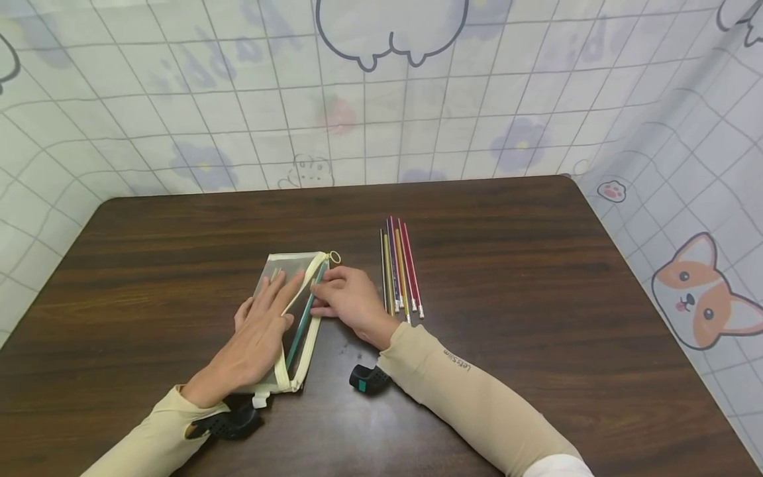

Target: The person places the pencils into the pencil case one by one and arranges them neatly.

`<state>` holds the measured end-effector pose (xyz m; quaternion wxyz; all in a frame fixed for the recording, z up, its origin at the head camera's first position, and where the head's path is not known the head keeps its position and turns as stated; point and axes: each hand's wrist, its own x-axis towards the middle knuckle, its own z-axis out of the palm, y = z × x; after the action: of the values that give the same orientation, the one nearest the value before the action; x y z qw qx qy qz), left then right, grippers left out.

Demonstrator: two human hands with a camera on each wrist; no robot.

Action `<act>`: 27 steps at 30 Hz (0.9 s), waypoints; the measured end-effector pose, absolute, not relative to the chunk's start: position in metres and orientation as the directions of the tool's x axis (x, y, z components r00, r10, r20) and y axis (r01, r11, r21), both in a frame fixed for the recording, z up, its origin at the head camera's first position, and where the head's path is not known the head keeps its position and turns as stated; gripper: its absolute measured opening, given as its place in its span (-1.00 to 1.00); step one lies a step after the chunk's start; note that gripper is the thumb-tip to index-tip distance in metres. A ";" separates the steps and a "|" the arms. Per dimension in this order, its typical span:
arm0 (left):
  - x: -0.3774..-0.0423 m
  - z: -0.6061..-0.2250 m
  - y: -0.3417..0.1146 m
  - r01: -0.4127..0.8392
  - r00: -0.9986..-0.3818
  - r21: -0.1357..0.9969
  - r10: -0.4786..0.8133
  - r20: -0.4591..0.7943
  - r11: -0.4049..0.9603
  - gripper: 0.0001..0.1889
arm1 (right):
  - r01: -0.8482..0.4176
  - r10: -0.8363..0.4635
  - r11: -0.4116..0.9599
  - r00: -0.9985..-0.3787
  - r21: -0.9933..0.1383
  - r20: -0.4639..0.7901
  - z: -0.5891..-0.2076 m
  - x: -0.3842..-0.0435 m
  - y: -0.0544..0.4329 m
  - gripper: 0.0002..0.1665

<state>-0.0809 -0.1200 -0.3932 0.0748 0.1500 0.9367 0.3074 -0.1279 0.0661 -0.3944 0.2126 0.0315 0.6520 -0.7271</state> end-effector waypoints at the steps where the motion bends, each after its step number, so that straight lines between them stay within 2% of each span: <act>1: -0.081 -0.394 -0.120 0.234 -0.944 0.599 0.326 -0.048 0.766 -0.32 | 0.349 -0.272 -0.057 -0.907 -0.935 -0.322 -0.394 -0.128 0.066 -0.60; 18: -0.081 -0.391 -0.121 0.226 -0.948 0.595 0.314 -0.048 0.772 -0.32 | 0.333 -0.317 -0.050 -0.899 -0.942 -0.301 -0.391 -0.128 0.070 -0.67; 27: -0.082 -0.390 -0.122 0.222 -0.950 0.603 0.310 -0.044 0.766 -0.31 | 0.286 -0.253 -0.108 -0.934 -0.952 -0.252 -0.368 -0.134 0.085 -0.66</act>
<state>-0.0824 -0.1218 -0.3896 0.0706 0.1420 0.9371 0.3108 -0.1341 0.0853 -0.3684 0.1814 0.0129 0.6427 -0.7442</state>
